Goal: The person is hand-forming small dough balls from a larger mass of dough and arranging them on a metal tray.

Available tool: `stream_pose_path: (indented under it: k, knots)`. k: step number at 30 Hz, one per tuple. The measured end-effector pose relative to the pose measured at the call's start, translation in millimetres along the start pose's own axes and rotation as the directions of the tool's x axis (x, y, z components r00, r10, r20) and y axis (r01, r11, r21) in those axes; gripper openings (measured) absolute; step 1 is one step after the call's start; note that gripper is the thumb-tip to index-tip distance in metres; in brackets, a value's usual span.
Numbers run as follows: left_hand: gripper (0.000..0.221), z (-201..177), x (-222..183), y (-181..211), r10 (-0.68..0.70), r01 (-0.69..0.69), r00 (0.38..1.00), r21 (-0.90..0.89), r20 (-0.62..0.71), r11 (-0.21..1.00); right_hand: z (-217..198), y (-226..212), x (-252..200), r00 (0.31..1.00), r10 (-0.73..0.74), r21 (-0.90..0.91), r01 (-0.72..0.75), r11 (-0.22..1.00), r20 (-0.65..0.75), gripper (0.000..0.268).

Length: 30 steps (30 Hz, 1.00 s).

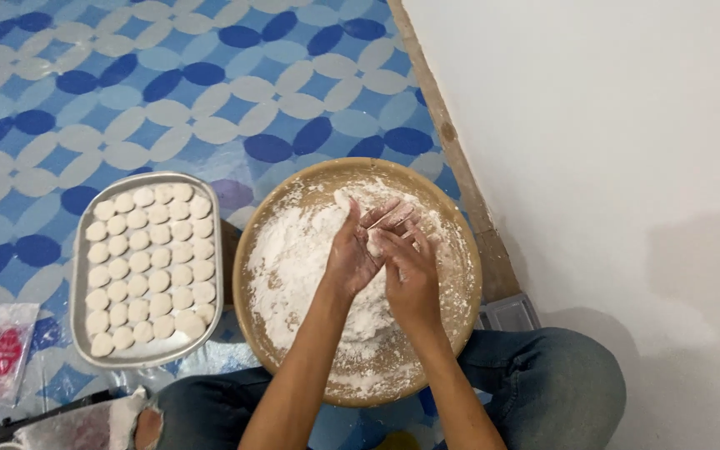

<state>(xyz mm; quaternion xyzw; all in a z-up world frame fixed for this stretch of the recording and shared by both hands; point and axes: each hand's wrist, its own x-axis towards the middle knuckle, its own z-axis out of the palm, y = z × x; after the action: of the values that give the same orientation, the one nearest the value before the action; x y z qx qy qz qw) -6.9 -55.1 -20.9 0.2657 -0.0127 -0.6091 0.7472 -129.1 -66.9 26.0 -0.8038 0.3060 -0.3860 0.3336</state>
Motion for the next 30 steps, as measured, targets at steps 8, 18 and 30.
stream_pose_path:
  k: [8, 18, 30]
  knots:
    - [0.062, 7, -51, 19, 0.267, -0.197, 0.863, 0.203, -0.429, 0.959, -3, -49, -29, 0.997, 0.034, 0.043, -0.037, 0.998, 0.072, 0.036]
    - [0.089, 74, -127, 21, 0.086, -0.108, 0.984, -0.136, -0.158, 0.985, 20, -81, -4, 0.929, -0.318, -0.106, 0.341, 0.934, 0.188, 0.05]
    - [0.057, 62, -141, -10, 0.595, -0.744, 0.604, 0.107, 0.531, 0.66, -15, -107, -15, 0.894, -0.177, 0.092, 0.153, 0.984, 0.412, 0.085]
